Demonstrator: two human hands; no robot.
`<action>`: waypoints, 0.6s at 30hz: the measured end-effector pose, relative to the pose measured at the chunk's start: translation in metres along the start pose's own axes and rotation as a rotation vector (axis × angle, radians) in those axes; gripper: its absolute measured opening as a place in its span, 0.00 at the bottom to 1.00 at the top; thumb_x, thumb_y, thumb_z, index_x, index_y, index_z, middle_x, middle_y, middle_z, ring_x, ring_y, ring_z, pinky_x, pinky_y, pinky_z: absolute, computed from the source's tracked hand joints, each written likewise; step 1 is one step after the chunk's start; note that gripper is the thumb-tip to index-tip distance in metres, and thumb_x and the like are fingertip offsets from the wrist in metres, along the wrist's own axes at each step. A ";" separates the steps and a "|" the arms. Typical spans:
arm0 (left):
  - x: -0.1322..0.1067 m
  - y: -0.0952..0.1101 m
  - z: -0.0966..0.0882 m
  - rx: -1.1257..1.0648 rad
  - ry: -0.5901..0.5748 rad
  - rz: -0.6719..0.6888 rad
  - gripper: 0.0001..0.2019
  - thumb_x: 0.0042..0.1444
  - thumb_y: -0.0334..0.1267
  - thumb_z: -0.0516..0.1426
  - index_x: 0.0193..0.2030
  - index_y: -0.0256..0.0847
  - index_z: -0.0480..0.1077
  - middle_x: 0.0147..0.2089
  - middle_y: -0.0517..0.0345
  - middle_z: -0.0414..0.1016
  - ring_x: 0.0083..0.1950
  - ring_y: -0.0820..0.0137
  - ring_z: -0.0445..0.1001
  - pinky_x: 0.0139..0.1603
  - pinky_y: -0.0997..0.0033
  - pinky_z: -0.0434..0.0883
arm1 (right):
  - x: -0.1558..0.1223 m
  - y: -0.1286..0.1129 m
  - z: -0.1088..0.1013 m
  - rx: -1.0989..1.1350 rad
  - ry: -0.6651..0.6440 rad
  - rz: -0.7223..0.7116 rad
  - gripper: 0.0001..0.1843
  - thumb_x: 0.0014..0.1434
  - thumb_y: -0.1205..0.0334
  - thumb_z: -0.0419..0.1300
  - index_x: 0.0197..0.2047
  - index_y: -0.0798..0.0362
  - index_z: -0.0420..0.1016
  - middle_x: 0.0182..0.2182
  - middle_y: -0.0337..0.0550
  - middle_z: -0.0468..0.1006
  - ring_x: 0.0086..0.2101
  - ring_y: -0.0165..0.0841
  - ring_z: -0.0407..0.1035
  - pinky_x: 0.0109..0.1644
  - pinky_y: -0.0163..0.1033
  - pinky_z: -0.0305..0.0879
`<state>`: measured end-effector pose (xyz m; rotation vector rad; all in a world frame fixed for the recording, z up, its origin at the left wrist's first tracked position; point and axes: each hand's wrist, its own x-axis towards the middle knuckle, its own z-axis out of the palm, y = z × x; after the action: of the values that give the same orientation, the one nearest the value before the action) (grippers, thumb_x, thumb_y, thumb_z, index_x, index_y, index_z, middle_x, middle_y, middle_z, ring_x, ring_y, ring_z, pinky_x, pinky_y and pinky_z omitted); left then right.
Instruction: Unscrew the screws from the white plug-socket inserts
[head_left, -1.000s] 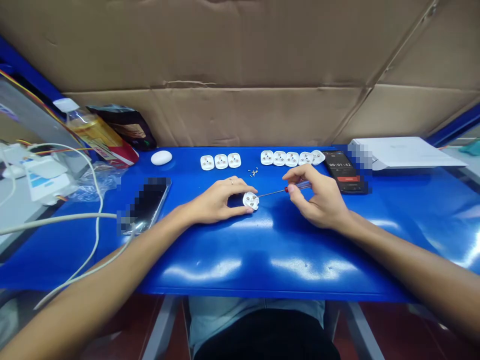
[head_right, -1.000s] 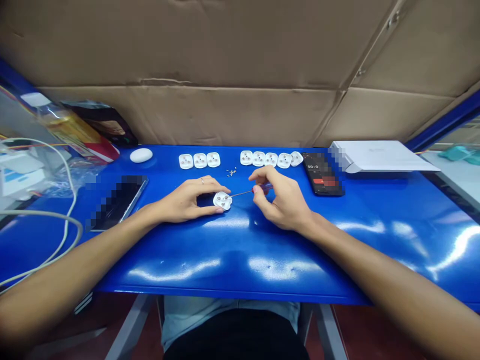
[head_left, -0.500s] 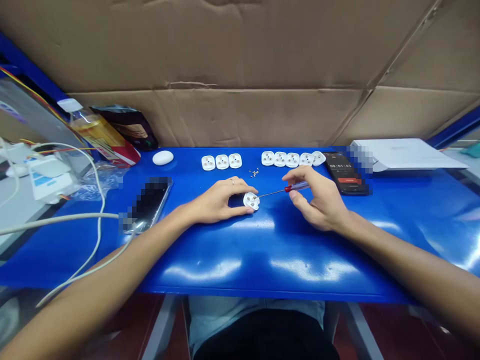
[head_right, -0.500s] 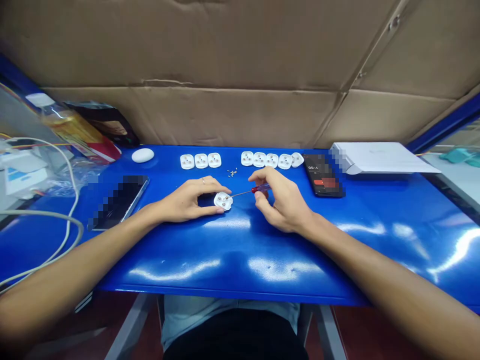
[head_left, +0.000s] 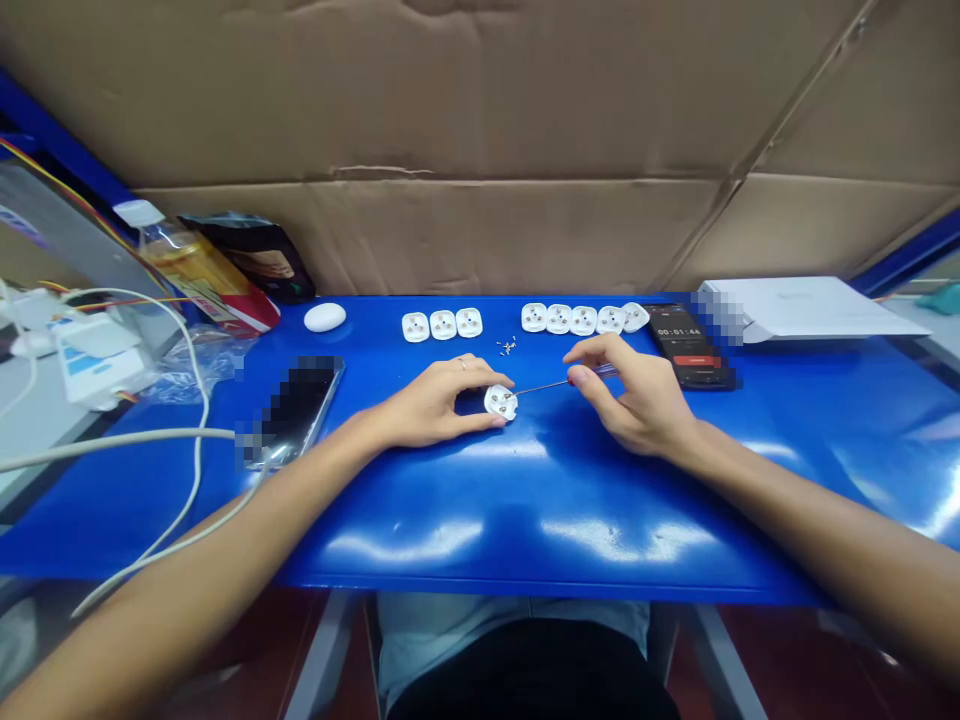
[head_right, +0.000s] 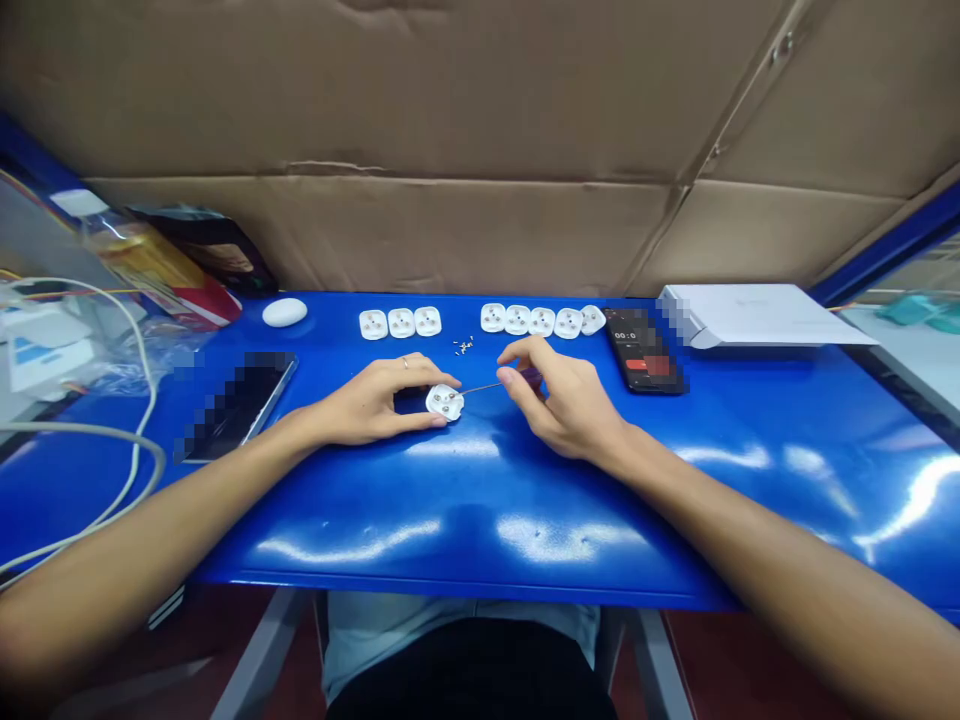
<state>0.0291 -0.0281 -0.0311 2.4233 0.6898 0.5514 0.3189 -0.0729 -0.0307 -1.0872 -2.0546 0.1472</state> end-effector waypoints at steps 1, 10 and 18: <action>0.000 0.000 0.000 0.002 0.000 -0.001 0.21 0.66 0.47 0.66 0.63 0.41 0.77 0.56 0.49 0.83 0.56 0.60 0.80 0.60 0.62 0.73 | 0.000 0.000 0.000 -0.004 0.001 0.004 0.05 0.71 0.60 0.59 0.49 0.49 0.74 0.35 0.42 0.84 0.32 0.38 0.80 0.36 0.42 0.75; 0.000 0.004 -0.002 0.012 -0.004 -0.006 0.21 0.67 0.48 0.66 0.62 0.42 0.77 0.56 0.49 0.83 0.56 0.60 0.80 0.59 0.60 0.75 | 0.000 0.000 -0.003 0.052 -0.044 -0.039 0.11 0.68 0.62 0.60 0.53 0.49 0.72 0.40 0.46 0.84 0.37 0.41 0.82 0.41 0.45 0.78; 0.000 0.001 -0.001 0.007 0.000 -0.002 0.22 0.67 0.48 0.66 0.62 0.41 0.77 0.56 0.50 0.83 0.55 0.60 0.80 0.58 0.61 0.74 | -0.001 0.000 -0.002 0.054 -0.015 -0.064 0.12 0.66 0.65 0.60 0.52 0.49 0.71 0.41 0.46 0.84 0.38 0.40 0.81 0.41 0.44 0.78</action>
<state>0.0293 -0.0287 -0.0299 2.4291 0.6953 0.5492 0.3204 -0.0741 -0.0292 -0.9889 -2.0845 0.1779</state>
